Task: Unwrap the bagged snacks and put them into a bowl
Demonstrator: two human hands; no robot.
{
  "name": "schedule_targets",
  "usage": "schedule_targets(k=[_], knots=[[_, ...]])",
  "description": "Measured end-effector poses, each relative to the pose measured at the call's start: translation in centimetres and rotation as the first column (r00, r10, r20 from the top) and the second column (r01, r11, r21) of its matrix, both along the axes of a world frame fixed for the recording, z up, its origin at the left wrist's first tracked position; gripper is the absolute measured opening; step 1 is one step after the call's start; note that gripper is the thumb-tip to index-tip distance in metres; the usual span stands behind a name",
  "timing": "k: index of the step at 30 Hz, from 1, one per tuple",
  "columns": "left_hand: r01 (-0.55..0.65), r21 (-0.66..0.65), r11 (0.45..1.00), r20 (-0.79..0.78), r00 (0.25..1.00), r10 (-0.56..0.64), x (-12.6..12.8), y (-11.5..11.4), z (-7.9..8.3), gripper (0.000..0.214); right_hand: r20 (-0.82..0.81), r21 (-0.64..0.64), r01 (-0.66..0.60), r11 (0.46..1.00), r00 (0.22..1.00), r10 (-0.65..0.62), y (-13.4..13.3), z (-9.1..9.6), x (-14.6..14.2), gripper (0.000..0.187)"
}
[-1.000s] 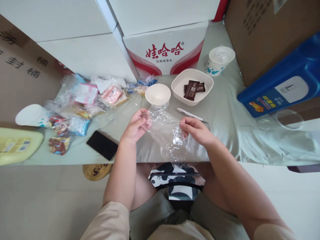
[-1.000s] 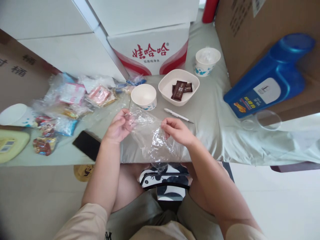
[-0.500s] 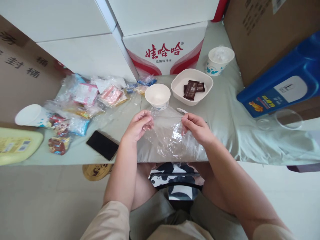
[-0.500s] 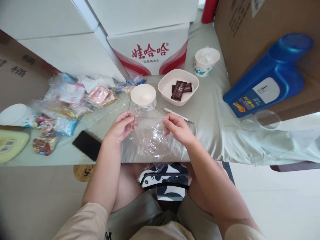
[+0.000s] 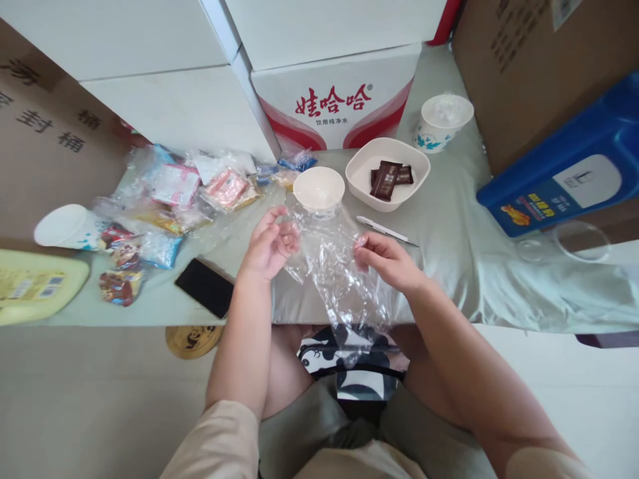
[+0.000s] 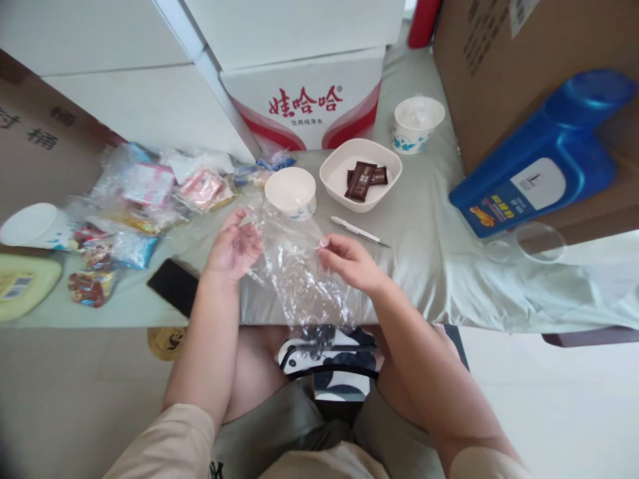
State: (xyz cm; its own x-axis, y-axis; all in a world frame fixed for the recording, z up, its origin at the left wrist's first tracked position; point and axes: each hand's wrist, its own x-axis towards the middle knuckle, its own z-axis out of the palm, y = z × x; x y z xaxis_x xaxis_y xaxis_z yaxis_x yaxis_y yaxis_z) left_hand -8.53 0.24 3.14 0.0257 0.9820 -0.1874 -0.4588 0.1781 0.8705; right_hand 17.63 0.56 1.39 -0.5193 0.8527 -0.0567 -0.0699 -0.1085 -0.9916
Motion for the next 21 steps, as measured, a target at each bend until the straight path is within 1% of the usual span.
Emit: schedule_targets(k=[1, 3, 5, 6, 7, 8, 9, 11, 12, 13, 14, 16, 17, 19, 21], knots=[[0.028, -0.011, 1.0, 0.035, 0.999, -0.027, 0.1, 0.0, -0.2, 0.065, -0.016, 0.037, 0.085, 0.996, 0.996, -0.085, 0.0, -0.2, -0.2, 0.032], [0.135, -0.052, 0.989, 0.058, 0.99, -0.132, 0.7, 0.0, -0.6, 0.076, -0.013, 0.097, 0.238, 0.966, 0.971, -0.238, 0.1, -0.4, -0.5, 0.03], [0.241, -0.118, 0.963, 0.007, 0.97, -0.242, 1.5, 0.0, -0.9, 0.079, 0.002, 0.121, 0.319, 0.94, 0.947, -0.321, 0.0, -0.6, -0.7, 0.03], [0.263, -0.148, 0.953, -0.044, 0.961, -0.272, 1.9, 0.0, -1.0, 0.074, 0.007, 0.114, 0.323, 0.939, 0.945, -0.326, 0.0, -0.6, -0.8, 0.03], [0.258, -0.167, 0.952, -0.104, 0.955, -0.278, 2.2, 0.0, -1.0, 0.064, 0.009, 0.091, 0.308, 0.947, 0.951, -0.31, -0.1, -0.6, -0.8, 0.031], [0.228, -0.164, 0.96, -0.158, 0.954, -0.254, 2.5, 0.1, -1.0, 0.054, 0.008, 0.061, 0.281, 0.958, 0.959, -0.282, -0.1, -0.6, -0.8, 0.032], [0.178, -0.137, 0.974, -0.189, 0.961, -0.202, 2.8, 0.1, -0.9, 0.046, 0.005, 0.03, 0.257, 0.966, 0.966, -0.257, -0.2, -0.6, -0.9, 0.033], [0.087, -0.06, 0.994, -0.148, 0.984, -0.095, 3.1, 0.1, -0.6, 0.041, 0.001, 0.0, 0.238, 0.971, 0.971, -0.238, -0.3, -0.6, -0.9, 0.033], [0.081, -0.04, 0.996, -0.104, 0.991, -0.085, 3.2, 0.1, -0.5, 0.043, -0.003, 0.005, 0.251, 0.968, 0.968, -0.251, -0.3, -0.6, -0.9, 0.033], [0.104, -0.041, 0.994, -0.076, 0.991, -0.107, 3.3, 0.0, -0.4, 0.048, -0.009, 0.019, 0.273, 0.962, 0.962, -0.273, -0.3, -0.6, -0.9, 0.031], [0.151, -0.061, 0.987, -0.08, 0.985, -0.156, 3.5, -0.1, -0.3, 0.052, -0.019, 0.034, 0.297, 0.954, 0.955, -0.296, -0.3, -0.6, -1.0, 0.03], [0.245, -0.132, 0.96, -0.172, 0.949, -0.266, 3.7, -0.3, -0.3, 0.054, -0.039, 0.039, 0.313, 0.949, 0.949, -0.311, -0.3, -0.7, -1.0, 0.029], [0.269, -0.166, 0.949, -0.227, 0.926, -0.303, 3.8, -0.4, -0.4, 0.052, -0.041, 0.025, 0.298, 0.954, 0.954, -0.297, -0.2, -0.8, -1.1, 0.03], [0.278, -0.198, 0.94, -0.301, 0.895, -0.329, 3.8, -0.5, -0.6, 0.048, -0.032, -0.022, 0.25, 0.968, 0.968, -0.251, -0.1, -1.0, -1.1, 0.032], [0.267, -0.19, 0.945, -0.333, 0.888, -0.318, 3.6, -0.6, -0.7, 0.049, -0.037, -0.076, 0.239, 0.968, 0.97, -0.242, 0.0, -1.2, -1.2, 0.026]])
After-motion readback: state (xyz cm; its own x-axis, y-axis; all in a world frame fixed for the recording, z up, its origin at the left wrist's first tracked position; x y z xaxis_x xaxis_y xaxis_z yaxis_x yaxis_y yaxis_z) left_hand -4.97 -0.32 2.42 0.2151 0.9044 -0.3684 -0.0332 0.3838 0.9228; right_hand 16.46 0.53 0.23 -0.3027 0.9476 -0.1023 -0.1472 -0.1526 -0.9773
